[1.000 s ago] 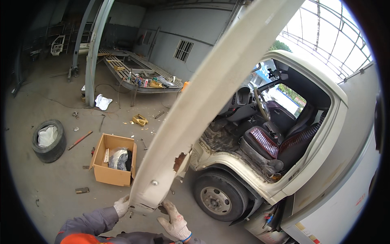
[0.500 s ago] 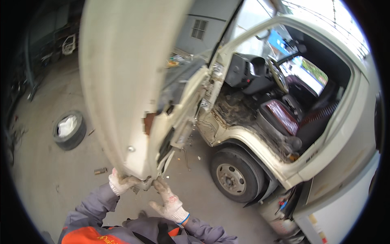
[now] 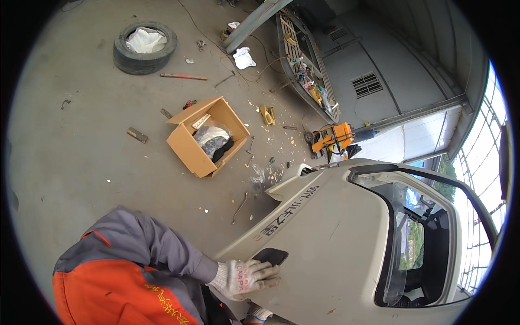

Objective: The person removes a headlight assembly from the front of a white van, then detaches the driver-side door and pulls out the door weather stripping. The removed parts are placed on the workshop floor.

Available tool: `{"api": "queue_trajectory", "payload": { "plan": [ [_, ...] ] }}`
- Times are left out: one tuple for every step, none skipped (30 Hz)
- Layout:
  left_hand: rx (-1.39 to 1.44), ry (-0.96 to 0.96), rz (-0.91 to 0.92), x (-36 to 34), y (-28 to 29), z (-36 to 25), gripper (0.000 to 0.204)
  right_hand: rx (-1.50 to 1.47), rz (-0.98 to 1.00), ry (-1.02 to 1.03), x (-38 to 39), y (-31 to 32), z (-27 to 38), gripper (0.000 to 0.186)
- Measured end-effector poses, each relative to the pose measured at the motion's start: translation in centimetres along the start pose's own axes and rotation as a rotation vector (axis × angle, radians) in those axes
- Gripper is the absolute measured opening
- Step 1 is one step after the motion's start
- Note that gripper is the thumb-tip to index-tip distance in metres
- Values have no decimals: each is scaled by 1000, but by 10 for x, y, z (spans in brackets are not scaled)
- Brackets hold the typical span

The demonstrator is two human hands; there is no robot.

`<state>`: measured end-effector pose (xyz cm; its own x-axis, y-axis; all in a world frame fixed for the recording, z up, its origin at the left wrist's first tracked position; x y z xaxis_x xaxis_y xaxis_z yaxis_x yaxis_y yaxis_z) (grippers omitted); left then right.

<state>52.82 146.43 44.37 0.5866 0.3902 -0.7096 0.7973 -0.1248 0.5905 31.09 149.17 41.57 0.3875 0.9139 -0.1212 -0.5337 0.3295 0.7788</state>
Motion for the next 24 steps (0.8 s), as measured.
{"api": "queue_trajectory", "payload": {
  "plan": [
    [-18, 3, 30, 0, 8, 4, 120, -3, -2, -23, 4, -9, 6, 34],
    [58, 8, 120, 3, 12, 11, 119, -4, -10, -46, 5, -13, 11, 34],
    [69, 5, 126, 6, 23, 18, 118, -6, -13, -72, 10, -19, 19, 34],
    [80, 2, 131, 8, 33, 24, 118, -8, -12, -90, 11, -24, 28, 33],
    [73, 5, 126, 13, 48, 34, 118, -7, 2, -93, 6, -32, 43, 33],
    [78, -10, 93, 20, 65, 42, 120, -2, 13, -91, 6, -39, 55, 33],
    [96, -17, 98, 24, 73, 48, 120, 0, 11, -101, 8, -43, 60, 33],
    [112, -24, 103, 27, 79, 53, 121, 3, 7, -114, 9, -45, 65, 33],
    [124, -24, 103, 30, 85, 58, 122, 10, 4, -120, 9, -48, 70, 33],
    [135, -22, 118, 32, 91, 62, 122, 16, 5, -125, 7, -51, 74, 33],
    [144, -19, 133, 33, 97, 66, 122, 16, 4, -134, 7, -54, 78, 32],
    [152, -16, 148, 33, 101, 68, 122, 14, 2, -134, 7, -55, 82, 32],
    [152, -11, 157, 33, 103, 68, 123, 19, 9, -128, 7, -58, 86, 32],
    [155, -13, 166, 33, 102, 65, 123, 25, 8, -130, 10, -58, 87, 32],
    [155, -12, 174, 31, 99, 62, 123, 24, 7, -127, 11, -57, 88, 32],
    [145, -7, 153, 30, 94, 60, 122, 25, 11, -124, 12, -57, 89, 32],
    [137, -2, 135, 29, 88, 59, 121, 27, 12, -122, 12, -58, 88, 32],
    [125, -3, 123, 27, 88, 57, 120, 16, 6, -119, 11, -57, 89, 31],
    [125, 14, 156, 27, 85, 55, 120, 5, 4, -125, 10, -55, 87, 31],
    [123, 32, 191, 26, 82, 53, 119, 3, 3, -121, 9, -54, 86, 31],
    [118, 38, 231, 23, 80, 50, 119, -7, 0, -118, 9, -52, 84, 31],
    [145, 27, 187, 23, 76, 48, 120, -11, -3, -117, 11, -50, 81, 31],
    [158, 34, 182, 24, 69, 46, 120, -16, -5, -116, 13, -45, 76, 31],
    [155, 45, 161, 23, 68, 48, 121, -20, 0, -87, 9, -42, 79, 31]
  ]
}}
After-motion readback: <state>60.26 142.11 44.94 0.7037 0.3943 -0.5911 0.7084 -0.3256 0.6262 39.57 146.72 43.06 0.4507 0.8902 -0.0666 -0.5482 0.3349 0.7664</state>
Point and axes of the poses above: each hand's wrist, its own x-axis away from the middle knuckle, its own y-axis out of the back of the hand, z = x × y, the point moved 4 cm from there along -x, towards the middle knuckle, and after that the axes turned 11 degrees about -y, right-handed, at the moved point
